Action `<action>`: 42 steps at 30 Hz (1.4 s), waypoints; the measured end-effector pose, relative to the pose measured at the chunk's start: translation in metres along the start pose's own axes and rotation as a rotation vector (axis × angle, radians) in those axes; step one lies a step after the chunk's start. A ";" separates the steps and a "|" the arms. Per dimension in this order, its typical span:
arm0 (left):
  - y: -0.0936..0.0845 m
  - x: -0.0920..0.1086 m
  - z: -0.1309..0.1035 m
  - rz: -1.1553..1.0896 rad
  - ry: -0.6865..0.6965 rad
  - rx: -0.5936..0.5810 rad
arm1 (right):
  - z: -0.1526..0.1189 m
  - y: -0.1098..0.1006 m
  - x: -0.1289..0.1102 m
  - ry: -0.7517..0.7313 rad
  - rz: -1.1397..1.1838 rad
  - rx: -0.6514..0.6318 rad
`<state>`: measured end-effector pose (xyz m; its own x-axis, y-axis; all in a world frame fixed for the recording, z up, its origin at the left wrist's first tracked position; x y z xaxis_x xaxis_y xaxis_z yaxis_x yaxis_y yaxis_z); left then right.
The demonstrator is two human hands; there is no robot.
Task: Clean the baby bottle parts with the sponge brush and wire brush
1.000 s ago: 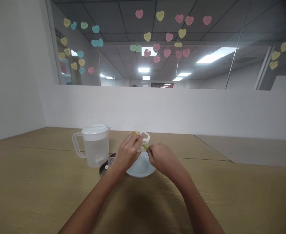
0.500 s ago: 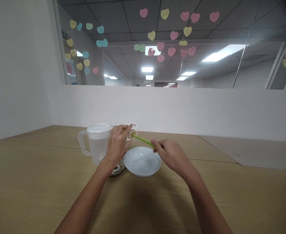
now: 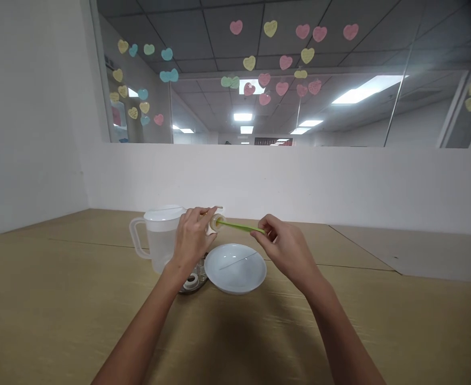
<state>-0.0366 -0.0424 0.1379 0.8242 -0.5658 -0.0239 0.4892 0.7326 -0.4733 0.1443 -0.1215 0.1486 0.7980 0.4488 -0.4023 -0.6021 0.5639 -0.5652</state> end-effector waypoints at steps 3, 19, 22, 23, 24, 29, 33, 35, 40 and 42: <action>0.003 0.005 -0.002 -0.067 0.008 -0.017 | -0.001 -0.004 -0.003 -0.076 -0.009 -0.019; 0.003 0.017 -0.004 -0.207 0.029 -0.044 | -0.008 0.002 -0.019 -0.026 0.517 -0.200; 0.000 0.023 -0.004 -0.240 0.050 -0.060 | -0.009 -0.003 -0.018 -0.028 0.448 -0.008; -0.001 0.025 -0.004 -0.243 0.057 -0.060 | -0.009 -0.006 -0.018 -0.019 0.419 0.065; -0.001 0.027 -0.005 -0.243 0.064 -0.062 | -0.010 -0.008 -0.018 -0.010 0.387 0.127; 0.001 0.033 -0.007 -0.244 0.085 -0.051 | -0.009 -0.014 -0.017 0.076 0.427 0.182; 0.004 0.034 -0.007 -0.246 0.075 -0.055 | -0.006 -0.014 -0.012 0.123 0.546 0.142; 0.006 0.035 -0.008 -0.272 0.082 -0.083 | -0.005 -0.015 -0.009 0.105 0.580 0.086; 0.010 0.035 -0.008 -0.289 0.079 -0.129 | -0.003 -0.011 -0.007 0.078 0.694 -0.080; 0.012 0.033 -0.008 -0.283 0.069 -0.143 | -0.003 -0.010 -0.006 0.077 0.623 -0.004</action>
<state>-0.0056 -0.0553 0.1247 0.6375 -0.7673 0.0692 0.6473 0.4847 -0.5883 0.1457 -0.1319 0.1543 0.2968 0.6410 -0.7078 -0.9548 0.2096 -0.2105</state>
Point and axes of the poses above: each hand's wrist, its own z-axis towards the middle knuckle, its own y-axis out of the palm, x = y × z, the point moved 3 cm from there along z, towards the middle knuckle, and after that the axes turned 4 degrees about -y, right-handed, at the moved point
